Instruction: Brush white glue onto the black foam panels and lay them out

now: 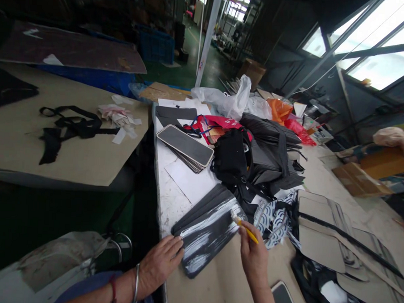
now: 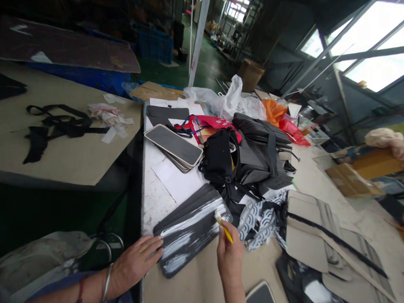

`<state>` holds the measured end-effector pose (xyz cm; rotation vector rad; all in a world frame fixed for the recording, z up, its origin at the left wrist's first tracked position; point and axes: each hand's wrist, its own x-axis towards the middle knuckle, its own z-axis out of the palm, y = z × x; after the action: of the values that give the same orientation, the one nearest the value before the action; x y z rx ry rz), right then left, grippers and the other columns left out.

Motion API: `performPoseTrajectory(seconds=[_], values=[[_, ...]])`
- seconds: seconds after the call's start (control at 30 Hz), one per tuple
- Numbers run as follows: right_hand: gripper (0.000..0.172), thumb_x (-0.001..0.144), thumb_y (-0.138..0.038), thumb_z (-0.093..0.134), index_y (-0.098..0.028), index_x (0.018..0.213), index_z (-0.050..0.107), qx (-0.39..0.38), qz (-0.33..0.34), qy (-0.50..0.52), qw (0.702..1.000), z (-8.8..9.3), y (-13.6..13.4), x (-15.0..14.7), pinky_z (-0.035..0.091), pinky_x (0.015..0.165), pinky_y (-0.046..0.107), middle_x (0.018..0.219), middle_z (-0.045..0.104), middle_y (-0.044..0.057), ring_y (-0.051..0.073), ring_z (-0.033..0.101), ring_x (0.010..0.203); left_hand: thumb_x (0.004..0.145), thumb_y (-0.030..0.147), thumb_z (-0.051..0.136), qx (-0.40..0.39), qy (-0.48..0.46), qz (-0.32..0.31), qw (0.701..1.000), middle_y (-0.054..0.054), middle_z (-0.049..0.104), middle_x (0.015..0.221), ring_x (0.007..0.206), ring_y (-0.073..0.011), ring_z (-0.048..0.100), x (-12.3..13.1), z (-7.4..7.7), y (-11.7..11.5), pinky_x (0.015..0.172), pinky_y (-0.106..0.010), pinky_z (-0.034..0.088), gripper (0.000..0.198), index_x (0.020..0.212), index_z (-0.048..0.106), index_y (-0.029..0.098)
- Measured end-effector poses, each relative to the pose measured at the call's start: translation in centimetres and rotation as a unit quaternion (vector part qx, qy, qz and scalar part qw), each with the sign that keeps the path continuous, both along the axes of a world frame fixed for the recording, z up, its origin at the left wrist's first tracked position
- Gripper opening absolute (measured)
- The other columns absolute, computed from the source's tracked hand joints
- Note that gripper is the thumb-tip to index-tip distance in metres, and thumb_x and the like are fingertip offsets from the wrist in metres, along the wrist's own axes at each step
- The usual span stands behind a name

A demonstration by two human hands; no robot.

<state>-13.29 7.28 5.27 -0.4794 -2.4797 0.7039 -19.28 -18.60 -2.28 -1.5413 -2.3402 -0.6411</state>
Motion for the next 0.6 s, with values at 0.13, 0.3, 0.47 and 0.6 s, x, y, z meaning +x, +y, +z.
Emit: performPoseTrajectory(seconds=[0.13,0.3,0.47,0.6], values=[[0.03,0.082,-0.042,0.047,-0.018,0.092,0.061,-0.101,-0.013,-0.023,0.994,1.3,-2.4,0.4,0.05,0.069,0.034,0.086,0.064,0.009,0.02,0.062,0.075,0.084,0.01,0.045,-0.054,-0.026,0.003,0.998,-0.007,0.06,0.102,0.1,-0.0198,0.051,0.0,1.0,-0.4,0.09,-0.038,0.037,0.021,0.102,0.054,0.015],[0.031,0.08,-0.045,0.05,-0.017,0.085,0.062,-0.324,0.006,-0.029,0.946,2.1,-7.8,0.0,0.052,0.057,0.03,0.077,0.064,0.007,0.017,0.061,0.061,0.083,0.006,0.043,-0.115,-0.042,-0.013,0.992,-0.004,0.059,0.077,0.073,-0.0176,0.053,0.4,1.5,-0.8,0.068,-0.034,0.041,0.028,0.11,0.048,0.01],[0.035,0.076,-0.05,0.053,-0.016,0.082,0.059,-0.431,-0.004,-0.038,0.902,0.4,-10.9,-0.7,0.052,0.054,0.03,0.07,0.063,0.006,0.016,0.059,0.054,0.083,0.005,0.04,-0.115,-0.032,-0.024,0.993,-0.005,0.059,0.075,0.069,-0.018,0.052,0.9,1.1,-0.8,0.063,-0.033,0.039,0.029,0.112,0.046,0.007],[0.036,0.075,-0.052,0.054,-0.017,0.083,0.059,-0.405,-0.043,-0.026,0.913,-0.1,-10.0,-0.4,0.051,0.055,0.031,0.067,0.063,0.005,0.017,0.06,0.056,0.082,0.003,0.04,-0.131,-0.028,-0.032,0.99,-0.004,0.059,0.073,0.067,-0.0179,0.051,0.9,1.2,-0.8,0.06,-0.032,0.037,0.031,0.113,0.045,0.007]])
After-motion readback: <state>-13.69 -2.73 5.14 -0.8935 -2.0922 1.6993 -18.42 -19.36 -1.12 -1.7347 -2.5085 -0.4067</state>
